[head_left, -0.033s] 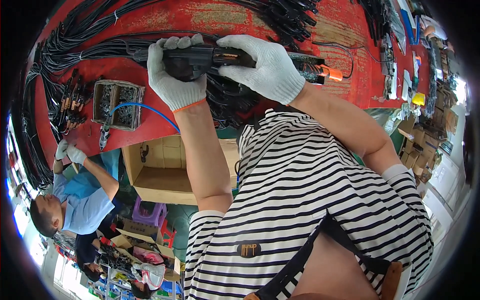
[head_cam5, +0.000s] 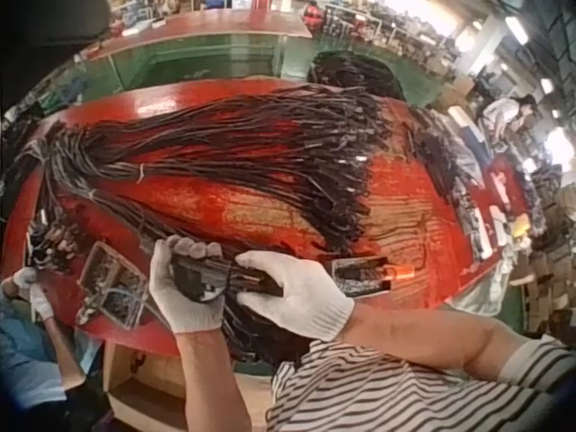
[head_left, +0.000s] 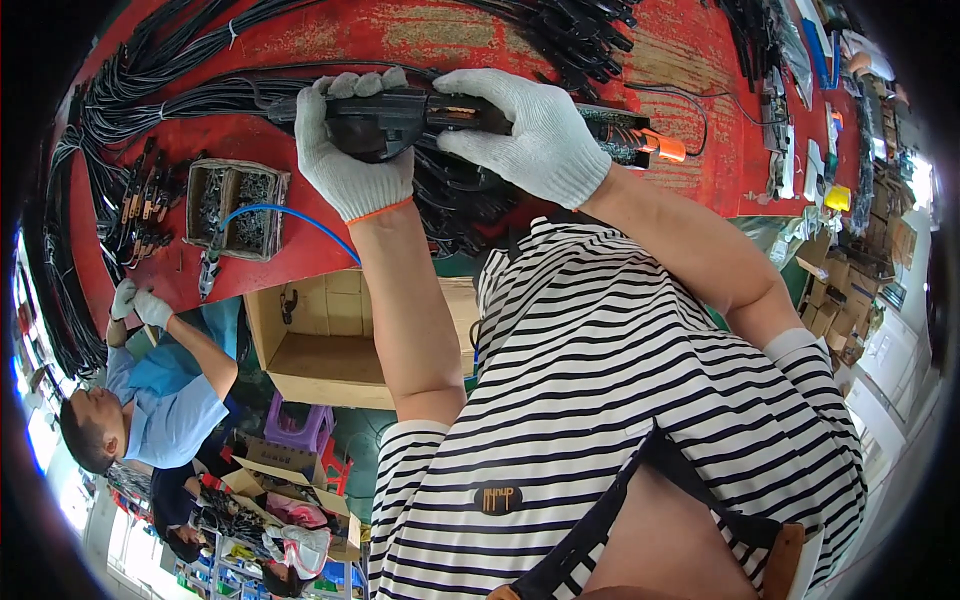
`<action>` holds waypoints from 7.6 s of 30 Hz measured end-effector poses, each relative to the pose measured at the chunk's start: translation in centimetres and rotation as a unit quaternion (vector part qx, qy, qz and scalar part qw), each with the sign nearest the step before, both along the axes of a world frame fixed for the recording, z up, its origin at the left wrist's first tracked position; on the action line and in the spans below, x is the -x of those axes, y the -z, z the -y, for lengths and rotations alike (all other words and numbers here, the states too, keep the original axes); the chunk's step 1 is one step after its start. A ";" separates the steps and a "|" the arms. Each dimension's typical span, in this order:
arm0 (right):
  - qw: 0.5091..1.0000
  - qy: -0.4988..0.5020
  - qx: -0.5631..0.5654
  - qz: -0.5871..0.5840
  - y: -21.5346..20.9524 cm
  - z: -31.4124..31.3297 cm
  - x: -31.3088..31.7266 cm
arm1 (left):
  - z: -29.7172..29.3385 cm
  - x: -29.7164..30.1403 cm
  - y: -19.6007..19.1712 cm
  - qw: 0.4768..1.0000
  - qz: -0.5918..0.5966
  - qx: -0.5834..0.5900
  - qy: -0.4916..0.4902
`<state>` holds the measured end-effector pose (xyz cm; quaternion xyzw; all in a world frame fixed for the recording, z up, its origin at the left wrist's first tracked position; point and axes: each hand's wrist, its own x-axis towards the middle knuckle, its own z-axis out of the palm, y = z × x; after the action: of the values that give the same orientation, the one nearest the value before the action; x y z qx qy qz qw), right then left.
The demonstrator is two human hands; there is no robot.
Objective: The person attaches connectors to a wire harness using an electric screwdriver, securing them with screws.
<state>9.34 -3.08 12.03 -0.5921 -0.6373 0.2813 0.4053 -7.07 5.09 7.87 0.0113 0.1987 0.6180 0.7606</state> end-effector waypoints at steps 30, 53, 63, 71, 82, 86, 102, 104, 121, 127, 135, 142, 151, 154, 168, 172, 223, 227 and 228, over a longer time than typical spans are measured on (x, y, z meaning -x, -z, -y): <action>1.000 -0.005 0.009 0.027 -0.2 1.0 0.1 | 0.6 0.4 0.2 0.999 -0.044 0.009 0.002; 1.000 0.003 -0.021 0.003 -0.7 1.0 -1.0 | 0.0 -0.6 0.0 0.998 -0.068 -0.003 0.018; 0.999 -0.008 -0.029 -0.029 -0.1 0.7 -0.9 | -0.1 -0.6 0.6 0.998 0.024 -0.052 0.010; 0.995 -0.045 0.082 0.024 1.8 0.9 -2.9 | 1.6 0.4 -0.7 0.973 -0.182 0.078 0.115; 0.956 -0.165 0.183 0.158 8.1 6.5 -5.0 | 10.7 1.1 9.4 0.599 -0.783 0.023 0.168; 0.984 -0.084 0.154 0.033 8.6 6.1 -7.7 | 11.7 0.9 8.1 0.552 -0.819 0.057 0.142; 0.935 -0.061 0.339 -0.080 21.1 -6.1 -11.0 | 17.1 5.2 18.1 0.695 -0.657 0.284 0.068; 0.925 -0.080 0.371 -0.030 19.7 -6.6 -12.1 | 15.6 4.3 17.6 0.730 -0.597 0.304 0.136; 0.815 -0.091 0.486 -0.302 20.2 -7.7 -11.1 | 11.9 4.4 14.1 0.935 -0.131 0.253 0.212; 0.628 -0.028 0.623 -0.465 20.8 -8.1 -10.5 | 13.0 6.5 16.8 0.928 -0.149 0.270 0.207; 0.591 0.000 0.635 -0.497 23.5 -7.1 -11.0 | 12.6 7.9 17.2 0.947 -0.094 0.204 0.229; 0.609 -0.019 0.604 -0.514 22.9 -6.8 -12.7 | 11.6 7.6 18.7 0.934 -0.141 0.230 0.235; 0.709 -0.066 0.548 -0.439 21.9 -5.1 -11.3 | 11.1 3.3 14.3 0.929 -0.185 0.216 0.236; 0.698 -0.094 0.571 -0.422 23.2 -4.9 -11.3 | 11.0 5.2 17.1 0.895 -0.277 0.239 0.255; 0.781 -0.231 0.531 -0.234 23.2 -13.0 -12.5 | 7.9 6.1 18.8 0.909 -0.330 0.212 0.138; 0.804 -0.232 0.508 -0.207 21.9 -14.3 -10.7 | 4.1 6.3 18.4 0.926 -0.266 0.202 0.174; 0.885 -0.201 0.169 0.385 11.6 -34.5 -31.7 | -19.9 -31.7 13.5 0.676 -0.645 0.336 0.116; 0.887 -0.150 0.172 0.402 9.8 -33.5 -31.2 | -19.9 -32.1 13.3 0.643 -0.673 0.342 0.127; 0.886 -0.127 0.176 0.410 8.7 -33.1 -30.2 | -19.9 -31.4 13.5 0.627 -0.689 0.339 0.130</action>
<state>39.52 30.05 3.28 -0.6305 -0.7562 0.1699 -0.0423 24.36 24.99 -5.65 0.2010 0.8569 0.2136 0.4238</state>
